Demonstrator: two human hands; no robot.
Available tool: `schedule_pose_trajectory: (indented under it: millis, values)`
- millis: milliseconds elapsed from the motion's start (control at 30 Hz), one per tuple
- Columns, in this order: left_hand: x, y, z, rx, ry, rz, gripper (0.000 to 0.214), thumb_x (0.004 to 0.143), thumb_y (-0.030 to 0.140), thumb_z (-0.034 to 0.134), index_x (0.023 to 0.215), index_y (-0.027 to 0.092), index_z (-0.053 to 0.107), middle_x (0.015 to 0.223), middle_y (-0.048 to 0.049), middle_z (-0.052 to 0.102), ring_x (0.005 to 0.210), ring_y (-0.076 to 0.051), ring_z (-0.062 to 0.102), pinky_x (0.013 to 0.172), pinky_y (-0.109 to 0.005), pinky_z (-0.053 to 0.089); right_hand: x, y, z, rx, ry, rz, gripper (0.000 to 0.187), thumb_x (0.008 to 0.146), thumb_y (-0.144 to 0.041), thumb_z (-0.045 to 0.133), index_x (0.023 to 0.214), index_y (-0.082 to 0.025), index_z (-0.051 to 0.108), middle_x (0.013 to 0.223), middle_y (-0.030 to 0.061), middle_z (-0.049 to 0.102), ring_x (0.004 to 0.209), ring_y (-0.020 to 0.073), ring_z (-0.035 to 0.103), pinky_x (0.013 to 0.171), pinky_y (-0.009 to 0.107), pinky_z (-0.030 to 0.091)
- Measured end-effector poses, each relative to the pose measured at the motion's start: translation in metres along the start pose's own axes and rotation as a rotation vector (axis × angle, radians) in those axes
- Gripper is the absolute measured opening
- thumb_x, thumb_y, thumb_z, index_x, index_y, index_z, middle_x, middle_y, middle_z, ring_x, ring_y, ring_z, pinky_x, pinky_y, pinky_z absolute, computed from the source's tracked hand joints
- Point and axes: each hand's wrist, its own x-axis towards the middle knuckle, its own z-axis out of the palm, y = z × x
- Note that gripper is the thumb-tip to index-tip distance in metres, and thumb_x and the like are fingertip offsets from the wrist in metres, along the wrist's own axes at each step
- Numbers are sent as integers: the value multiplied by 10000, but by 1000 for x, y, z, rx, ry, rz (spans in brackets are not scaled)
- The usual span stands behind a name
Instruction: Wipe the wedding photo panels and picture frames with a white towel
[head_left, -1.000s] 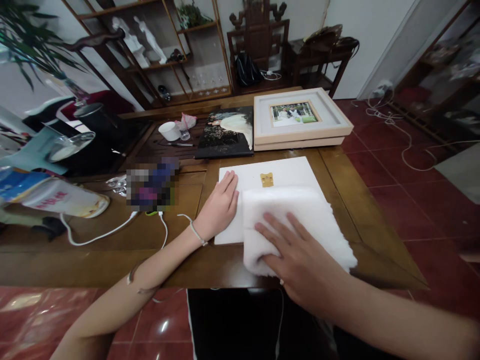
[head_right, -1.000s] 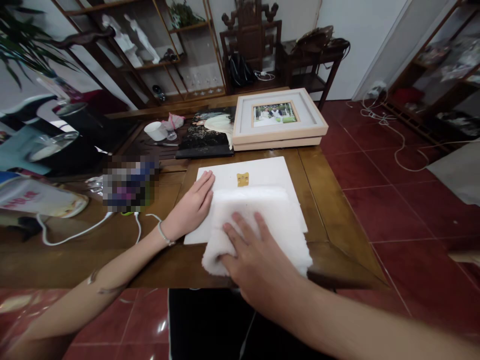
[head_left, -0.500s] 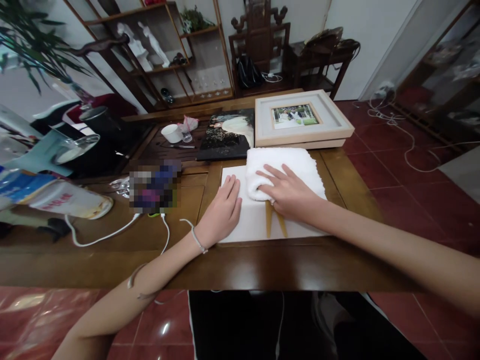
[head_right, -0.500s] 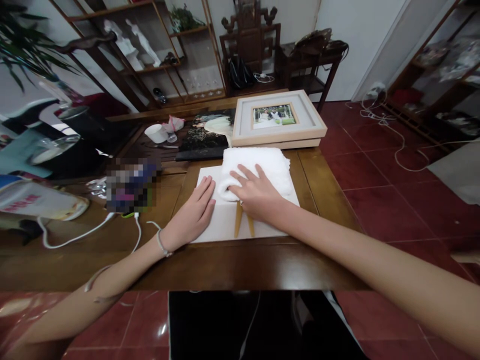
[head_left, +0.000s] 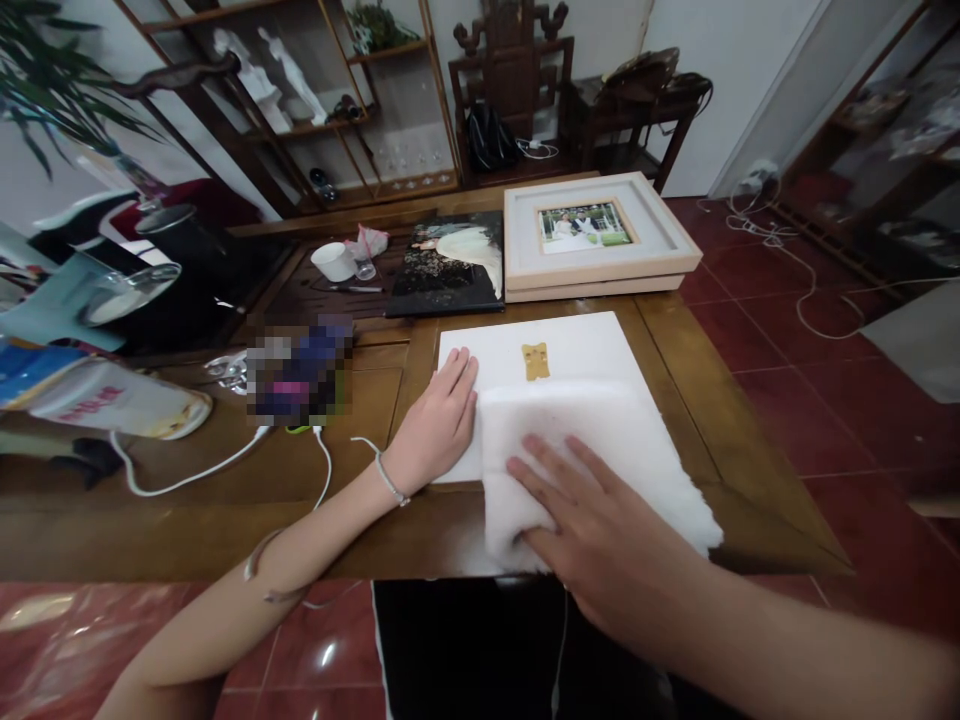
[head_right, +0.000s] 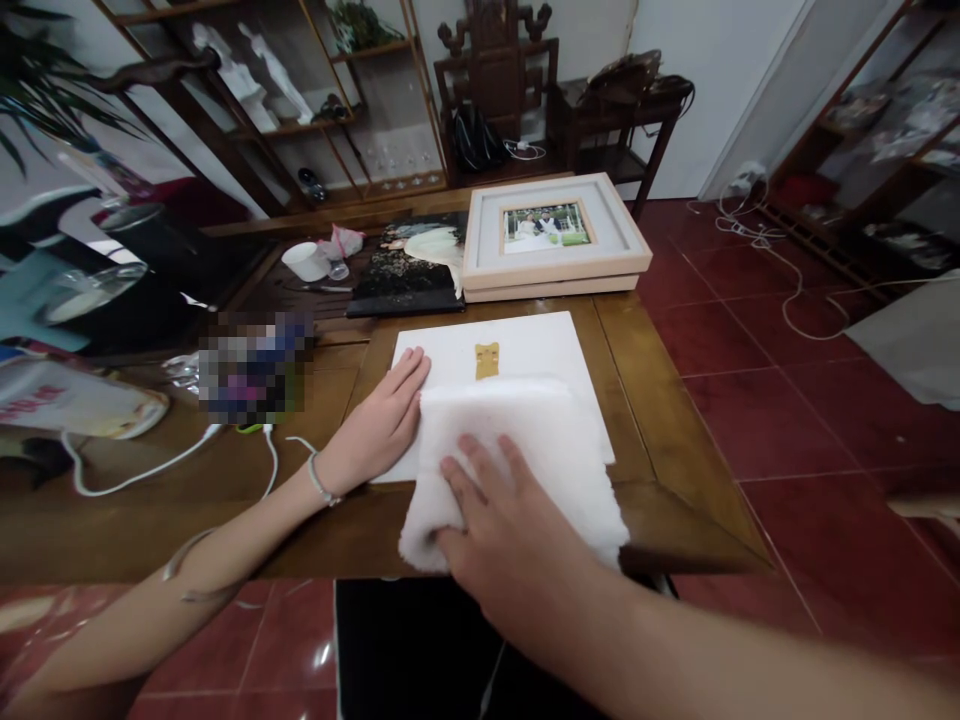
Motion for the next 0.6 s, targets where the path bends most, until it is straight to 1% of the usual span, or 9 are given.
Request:
schedule_pose_trajectory:
  millis: [67, 167, 267, 333, 400, 467, 600]
  values:
    - [1, -1, 0, 12, 5, 8, 491, 1001, 234, 250, 1443, 46, 356, 1549, -204, 310, 1474, -276, 205, 1202, -484, 245, 6, 16, -1, 2, -20, 19, 293, 794, -222, 631, 1077, -183, 696, 1453, 159, 468, 1369, 385, 360, 1083, 607, 328]
    - [2, -2, 2, 16, 13, 13, 493, 1005, 248, 262, 1441, 44, 363, 1549, -202, 314, 1474, -271, 209, 1208, -470, 235, 28, 55, -3, -78, -9, 65, 373, 809, -159, 594, 1176, -184, 653, 1478, 131, 449, 1395, 341, 332, 1098, 577, 311]
    - [3, -3, 3, -11, 16, 14, 493, 1008, 258, 268, 1446, 53, 361, 1554, -196, 306, 1478, -267, 193, 1210, -471, 221, 55, 92, -5, -155, 3, 92, 428, 812, -98, 545, 1232, -147, 616, 1486, 142, 435, 1408, 335, 307, 1098, 571, 303]
    - [3, -5, 4, -38, 6, 12, 498, 1011, 260, 263, 1456, 52, 343, 1565, -196, 280, 1484, -265, 167, 1210, -478, 207, 68, 105, -5, -172, -16, 115, 462, 804, -70, 531, 1258, -129, 596, 1485, 157, 432, 1407, 344, 305, 1087, 581, 310]
    - [3, -6, 5, -67, -10, 0, 503, 1014, 259, 254, 1470, 55, 315, 1579, -192, 246, 1489, -264, 138, 1208, -488, 192, 74, 107, -3, -189, -18, 130, 463, 807, -55, 517, 1259, -119, 597, 1478, 174, 436, 1405, 362, 302, 1077, 598, 310]
    - [3, -7, 6, -90, -21, -16, 507, 1016, 261, 250, 1484, 70, 291, 1589, -182, 223, 1492, -264, 120, 1207, -497, 180, 70, 97, 1, -212, 14, 122, 423, 823, -55, 499, 1223, -116, 622, 1471, 191, 439, 1401, 383, 298, 1079, 615, 293]
    - [2, -9, 6, -98, -38, -4, 519, 1014, 260, 231, 1492, 61, 264, 1596, -184, 195, 1495, -262, 92, 1212, -486, 154, 42, 54, 12, -154, 71, 44, 277, 862, -157, 529, 1083, -156, 695, 1442, 202, 471, 1371, 423, 335, 1068, 652, 296]
